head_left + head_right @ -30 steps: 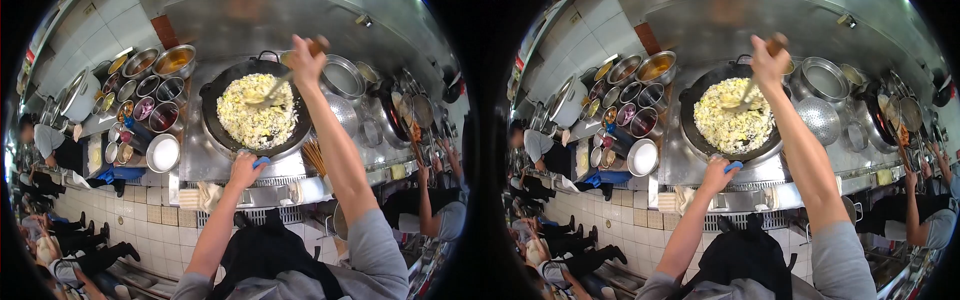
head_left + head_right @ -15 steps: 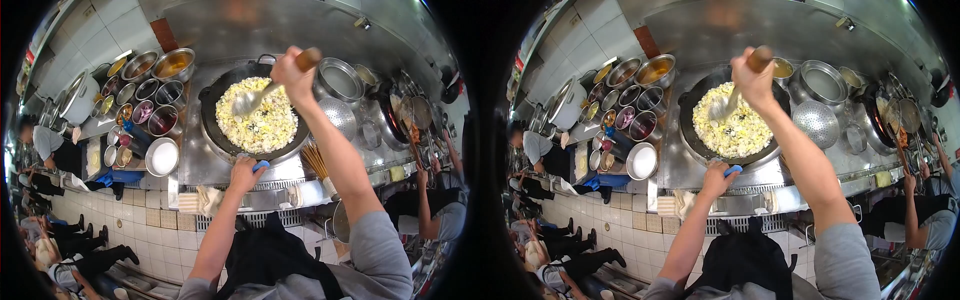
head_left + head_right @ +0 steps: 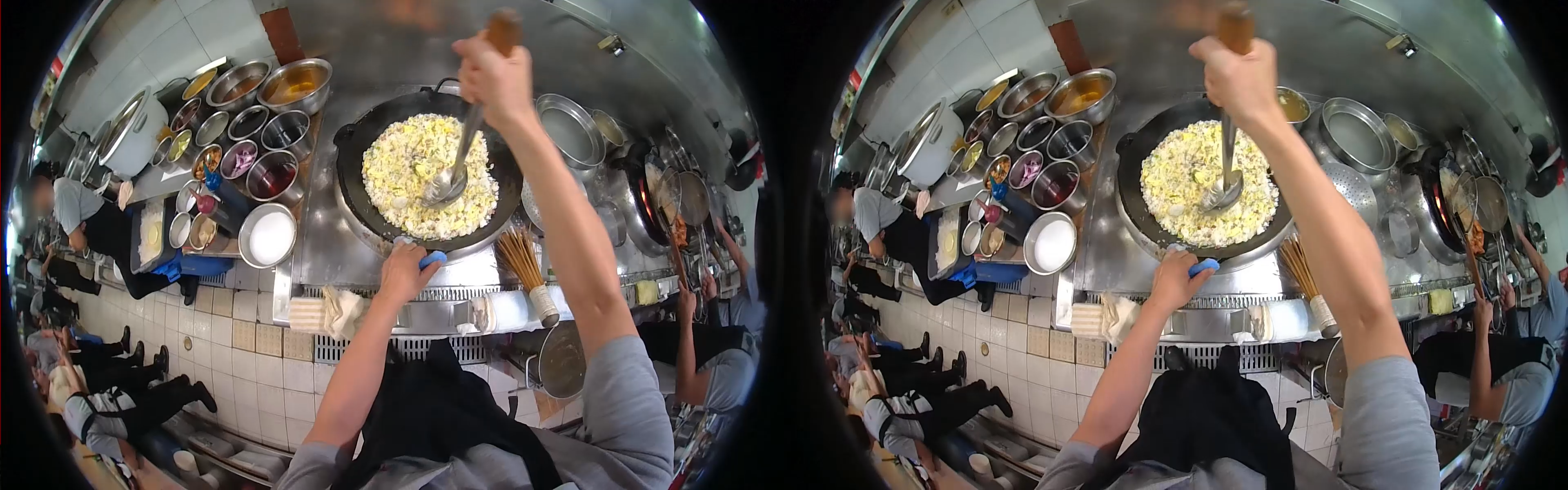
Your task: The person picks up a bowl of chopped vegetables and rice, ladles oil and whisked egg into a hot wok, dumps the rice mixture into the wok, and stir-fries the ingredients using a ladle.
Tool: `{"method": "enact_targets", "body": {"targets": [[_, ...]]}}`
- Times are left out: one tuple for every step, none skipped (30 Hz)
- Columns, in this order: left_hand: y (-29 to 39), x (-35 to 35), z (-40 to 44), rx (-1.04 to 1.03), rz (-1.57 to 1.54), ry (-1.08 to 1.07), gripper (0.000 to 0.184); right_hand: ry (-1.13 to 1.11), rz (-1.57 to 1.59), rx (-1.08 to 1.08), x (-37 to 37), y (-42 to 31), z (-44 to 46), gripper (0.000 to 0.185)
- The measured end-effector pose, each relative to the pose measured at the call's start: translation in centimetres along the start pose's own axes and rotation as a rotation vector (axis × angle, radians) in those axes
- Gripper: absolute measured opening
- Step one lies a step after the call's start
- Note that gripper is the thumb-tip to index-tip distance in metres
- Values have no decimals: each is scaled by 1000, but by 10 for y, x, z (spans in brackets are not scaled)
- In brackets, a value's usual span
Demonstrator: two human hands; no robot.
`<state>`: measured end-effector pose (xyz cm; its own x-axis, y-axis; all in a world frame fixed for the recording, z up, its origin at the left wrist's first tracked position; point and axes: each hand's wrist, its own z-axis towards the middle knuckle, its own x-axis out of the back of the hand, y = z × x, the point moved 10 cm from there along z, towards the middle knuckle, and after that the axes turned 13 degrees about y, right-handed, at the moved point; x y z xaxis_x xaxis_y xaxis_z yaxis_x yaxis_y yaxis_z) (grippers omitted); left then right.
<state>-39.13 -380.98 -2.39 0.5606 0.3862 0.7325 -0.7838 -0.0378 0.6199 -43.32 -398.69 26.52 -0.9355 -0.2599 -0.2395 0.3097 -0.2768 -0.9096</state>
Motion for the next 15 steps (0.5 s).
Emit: {"method": "enact_targets", "body": {"targets": [[-6,-6,-1,8,22,-30,32,-43,76,26,1,-22,-13,28],[-7,-7,-3,-8,-9,6,33,-83,150,46,2,-35,-29,29],[-6,-6,-3,-30,-38,45,34,-139,193,112,1,-33,-46,30],[-5,-4,-2,-57,-66,82,35,-190,237,182,2,-25,-62,31],[-6,-4,-2,-29,-41,82,36,-310,120,108,-12,4,-75,30],[-4,-6,1,-38,-36,66,36,-356,10,84,-21,11,-73,31],[-3,-6,3,-45,-31,53,36,-350,-82,68,-28,10,-62,32],[-3,-7,0,-47,-23,34,36,-342,-171,45,-33,6,-56,32],[-4,-7,-1,-35,-11,40,36,-285,-148,26,-26,-5,-50,32],[-5,-9,1,-23,-2,10,36,-236,-122,12,-16,-18,-41,33],[-7,-11,0,-5,6,-20,36,-172,-35,-35,4,-30,-41,26],[-7,-11,-1,11,14,-52,35,-130,51,-28,24,-35,-41,31],[-7,-9,0,42,1,-63,34,-15,44,43,47,-27,-44,34],[-6,-5,2,29,-21,-24,34,146,81,103,66,-12,-44,34],[-5,-3,1,12,-45,5,33,243,169,129,76,12,-43,33]]}}
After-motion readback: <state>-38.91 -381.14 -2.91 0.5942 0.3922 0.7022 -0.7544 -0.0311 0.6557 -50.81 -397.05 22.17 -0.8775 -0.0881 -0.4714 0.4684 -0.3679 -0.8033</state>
